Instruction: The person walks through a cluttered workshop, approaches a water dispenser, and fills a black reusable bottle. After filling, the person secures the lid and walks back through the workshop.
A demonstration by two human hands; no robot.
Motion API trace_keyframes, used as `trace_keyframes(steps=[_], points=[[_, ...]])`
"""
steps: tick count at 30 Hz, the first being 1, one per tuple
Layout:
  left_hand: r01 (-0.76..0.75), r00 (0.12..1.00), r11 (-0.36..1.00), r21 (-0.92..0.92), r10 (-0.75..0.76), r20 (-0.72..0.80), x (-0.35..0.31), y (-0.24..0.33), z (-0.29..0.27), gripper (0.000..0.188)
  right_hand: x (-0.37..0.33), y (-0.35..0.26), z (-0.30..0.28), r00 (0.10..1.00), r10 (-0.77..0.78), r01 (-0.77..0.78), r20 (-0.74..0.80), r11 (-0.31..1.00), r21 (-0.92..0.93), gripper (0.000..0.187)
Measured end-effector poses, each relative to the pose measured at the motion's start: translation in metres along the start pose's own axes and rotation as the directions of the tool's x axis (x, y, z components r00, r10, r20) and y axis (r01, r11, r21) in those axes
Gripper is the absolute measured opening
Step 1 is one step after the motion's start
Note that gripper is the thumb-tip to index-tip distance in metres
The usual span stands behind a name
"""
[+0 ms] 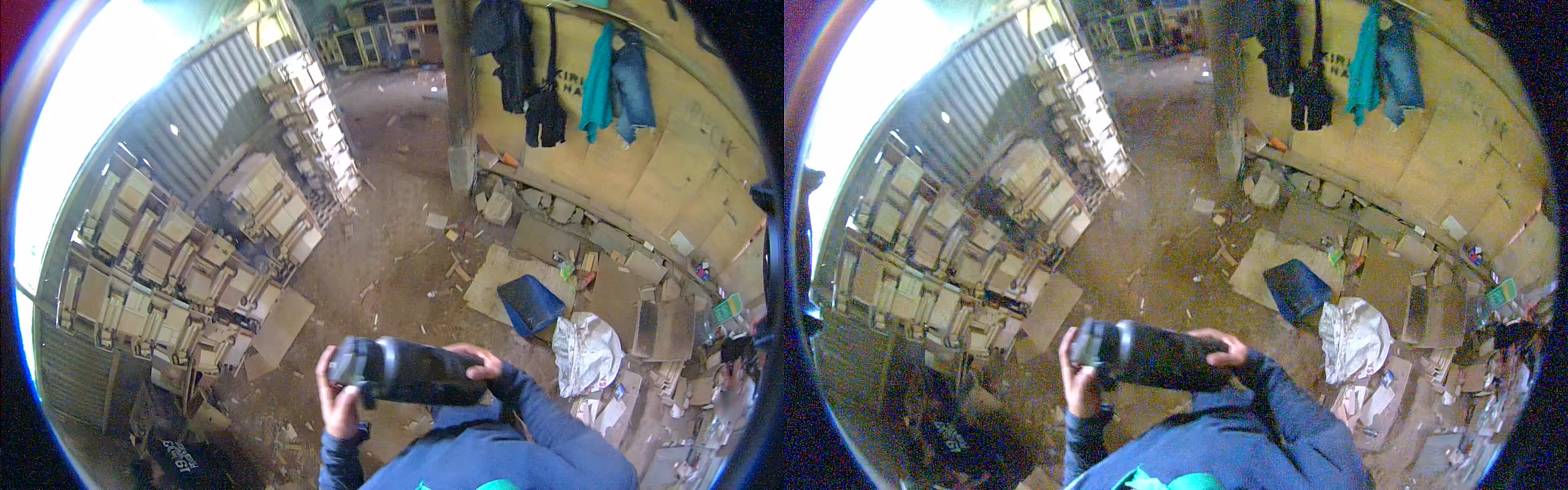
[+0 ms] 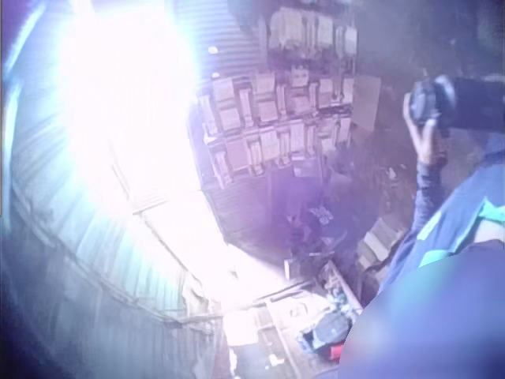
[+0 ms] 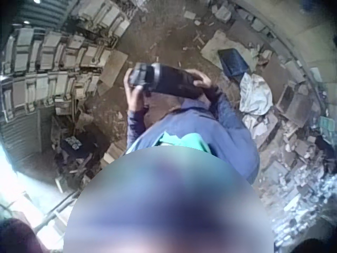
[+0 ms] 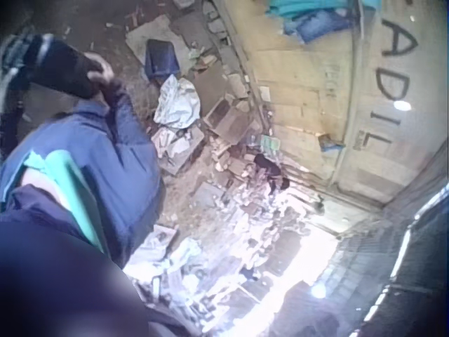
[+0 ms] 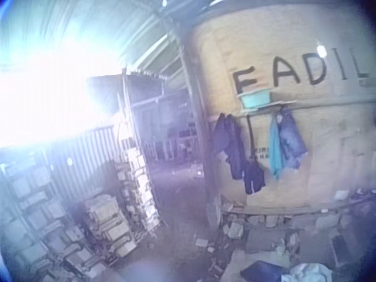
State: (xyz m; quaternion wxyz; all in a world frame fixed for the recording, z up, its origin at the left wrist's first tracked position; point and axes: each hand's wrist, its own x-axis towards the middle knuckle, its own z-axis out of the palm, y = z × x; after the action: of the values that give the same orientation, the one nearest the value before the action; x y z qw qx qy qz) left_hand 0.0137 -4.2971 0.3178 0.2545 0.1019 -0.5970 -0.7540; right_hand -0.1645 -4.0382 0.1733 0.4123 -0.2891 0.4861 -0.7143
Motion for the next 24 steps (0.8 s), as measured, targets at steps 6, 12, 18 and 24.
trace_keyframes(steps=[6, 12, 18, 24], points=[[-0.019, 0.904, 0.998, -0.061, -0.009, -0.428, 0.136, 0.009, -0.094, 0.092, 0.222, -0.042, 0.015, 0.996, -0.012, 0.041, 0.084, 0.936, -0.349, 0.076], [-0.198, 0.843, 0.980, -0.021, 0.159, -0.514, 0.316, -0.031, -0.124, 0.107, 0.424, 0.004, -0.030, 0.899, 0.332, -0.142, -0.285, 0.837, 0.528, 0.086], [-0.203, 0.979, 0.977, 0.062, 0.204, -0.002, 0.583, -0.059, -0.129, 0.126, 0.545, -0.030, -0.112, 0.938, 0.293, -0.073, -0.184, 0.687, 0.723, 0.086], [-0.057, 0.828, 0.998, -0.009, 0.053, 0.558, 0.817, -0.093, -0.076, 0.118, 0.602, -0.050, -0.226, 0.676, 0.289, 0.476, -0.678, 0.531, 0.701, 0.071]])
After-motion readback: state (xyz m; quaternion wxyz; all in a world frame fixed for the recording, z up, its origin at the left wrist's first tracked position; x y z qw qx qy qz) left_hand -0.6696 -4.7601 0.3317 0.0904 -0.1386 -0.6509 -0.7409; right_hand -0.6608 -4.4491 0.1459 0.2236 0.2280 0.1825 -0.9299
